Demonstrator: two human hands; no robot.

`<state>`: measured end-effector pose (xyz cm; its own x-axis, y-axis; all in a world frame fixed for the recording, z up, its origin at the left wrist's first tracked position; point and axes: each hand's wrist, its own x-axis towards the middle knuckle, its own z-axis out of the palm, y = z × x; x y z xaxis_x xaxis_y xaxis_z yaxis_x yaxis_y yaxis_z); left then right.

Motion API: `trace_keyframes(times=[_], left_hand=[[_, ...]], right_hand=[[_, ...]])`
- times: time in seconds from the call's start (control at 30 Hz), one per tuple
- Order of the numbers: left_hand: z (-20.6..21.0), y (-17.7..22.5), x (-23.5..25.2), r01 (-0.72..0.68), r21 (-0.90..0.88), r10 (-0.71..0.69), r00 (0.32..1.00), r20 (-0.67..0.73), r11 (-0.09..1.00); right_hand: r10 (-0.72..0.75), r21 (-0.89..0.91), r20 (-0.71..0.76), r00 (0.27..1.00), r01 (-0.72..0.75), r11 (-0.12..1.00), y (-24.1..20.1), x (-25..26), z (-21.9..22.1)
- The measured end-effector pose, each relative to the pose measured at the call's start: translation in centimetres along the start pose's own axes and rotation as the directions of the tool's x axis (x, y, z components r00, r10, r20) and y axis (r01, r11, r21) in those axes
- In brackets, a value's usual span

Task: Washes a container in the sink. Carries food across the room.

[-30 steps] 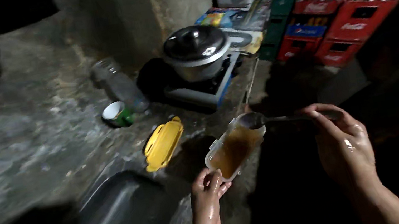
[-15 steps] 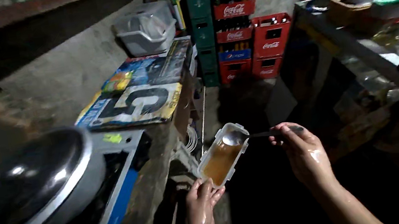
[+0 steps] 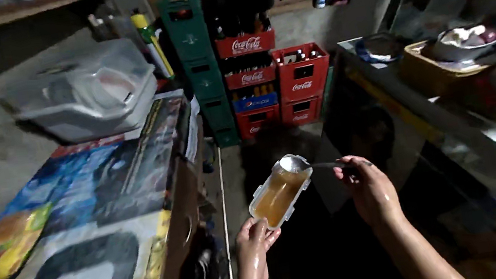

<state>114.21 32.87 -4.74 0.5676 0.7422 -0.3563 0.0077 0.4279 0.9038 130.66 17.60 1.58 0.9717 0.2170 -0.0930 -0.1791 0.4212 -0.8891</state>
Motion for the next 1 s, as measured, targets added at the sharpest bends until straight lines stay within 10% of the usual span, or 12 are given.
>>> trace_keyframes(times=[0.4,1.0], left_hand=[[14.5,7.5,30.8,0.022,0.122,-0.028,0.999,0.046,0.992],[44.0,15.7,70.6,-0.058,0.333,-0.134,0.839,0.527,0.941]], right_hand=[[-0.193,-0.002,-0.182,0.964,0.196,0.981,3.6,32.6,9.2],[0.197,0.195,-0.601,0.775,-0.097,0.976,8.4,74.1,10.3]])
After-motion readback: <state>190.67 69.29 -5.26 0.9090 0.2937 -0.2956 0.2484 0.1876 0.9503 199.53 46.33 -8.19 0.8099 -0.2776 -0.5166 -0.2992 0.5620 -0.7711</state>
